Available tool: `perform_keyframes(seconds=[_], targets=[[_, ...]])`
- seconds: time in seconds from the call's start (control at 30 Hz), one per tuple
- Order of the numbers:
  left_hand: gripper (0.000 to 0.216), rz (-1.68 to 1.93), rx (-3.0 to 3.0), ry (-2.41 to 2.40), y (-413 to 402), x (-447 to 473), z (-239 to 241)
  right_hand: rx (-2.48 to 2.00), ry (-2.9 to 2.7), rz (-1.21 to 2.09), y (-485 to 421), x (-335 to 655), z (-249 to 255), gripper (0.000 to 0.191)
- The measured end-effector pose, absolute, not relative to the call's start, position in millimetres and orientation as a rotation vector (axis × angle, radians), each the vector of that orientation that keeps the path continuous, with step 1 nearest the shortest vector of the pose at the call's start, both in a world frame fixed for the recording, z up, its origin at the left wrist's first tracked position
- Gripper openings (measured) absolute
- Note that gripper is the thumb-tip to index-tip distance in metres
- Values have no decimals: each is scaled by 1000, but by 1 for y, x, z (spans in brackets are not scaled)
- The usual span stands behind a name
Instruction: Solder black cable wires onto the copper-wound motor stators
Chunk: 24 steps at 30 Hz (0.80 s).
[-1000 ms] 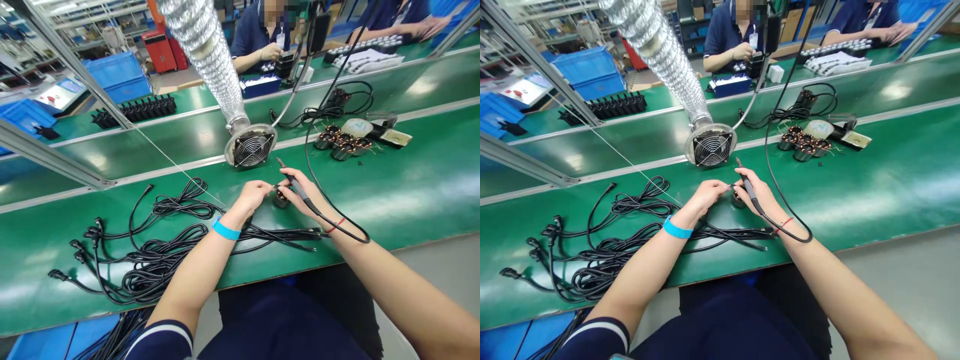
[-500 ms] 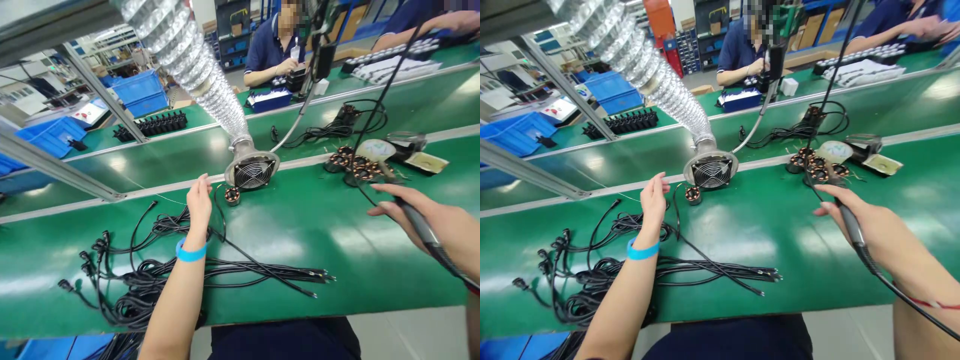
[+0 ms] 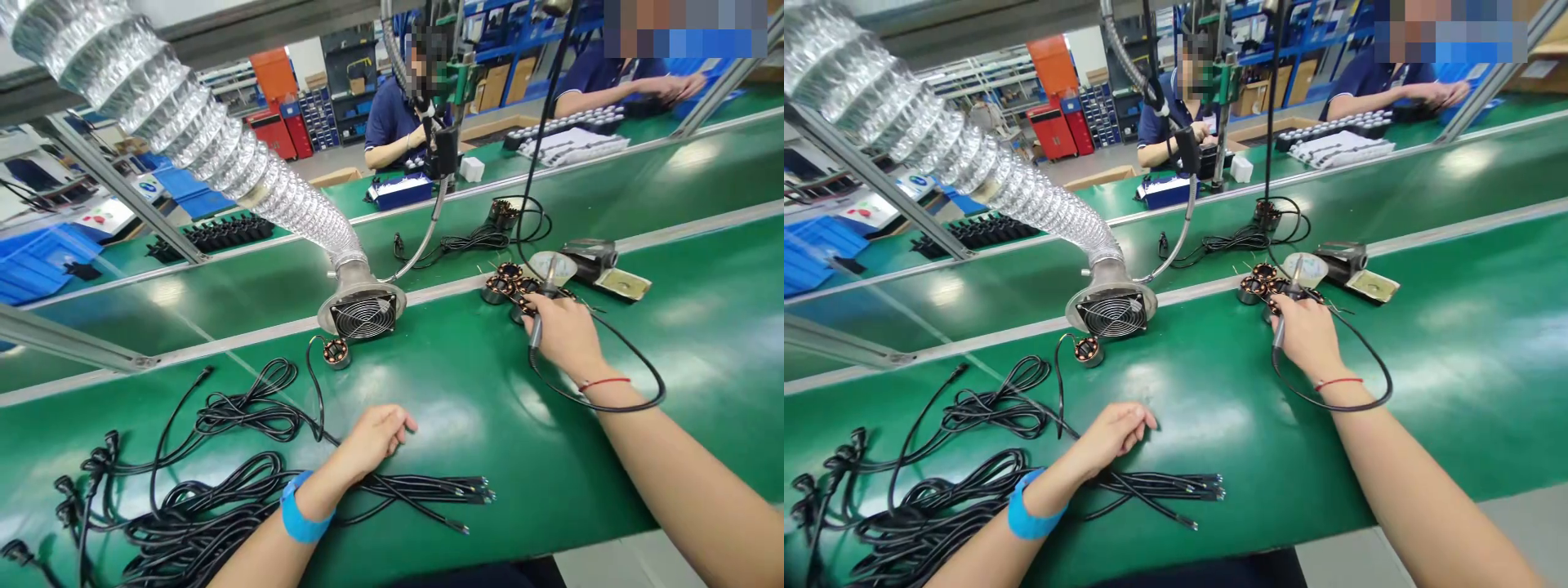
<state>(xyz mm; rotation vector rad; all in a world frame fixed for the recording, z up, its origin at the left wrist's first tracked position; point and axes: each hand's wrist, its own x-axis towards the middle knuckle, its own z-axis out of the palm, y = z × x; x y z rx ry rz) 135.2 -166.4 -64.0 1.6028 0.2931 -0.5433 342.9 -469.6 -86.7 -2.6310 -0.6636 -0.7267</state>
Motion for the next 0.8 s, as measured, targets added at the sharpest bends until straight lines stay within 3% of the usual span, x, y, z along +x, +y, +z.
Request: perform_keyframes(seconds=[0.17, 0.5, 0.67, 0.8], targets=[[42, -458, 1740, 306, -159, 145, -70, -2560, -801, -715, -445, 313, -91, 18], [21, -197, 1654, 435, -133, 158, -56, -2087, -1518, -211, -355, 206, -71, 29], [12, -270, 1765, 213, -135, 160, -56, -2121, -1457, -233, -342, 196, -64, 28], [18, -234, 2035, 217, -127, 156, -54, -2214, -1320, -220, -339, 187, -60, 29]])
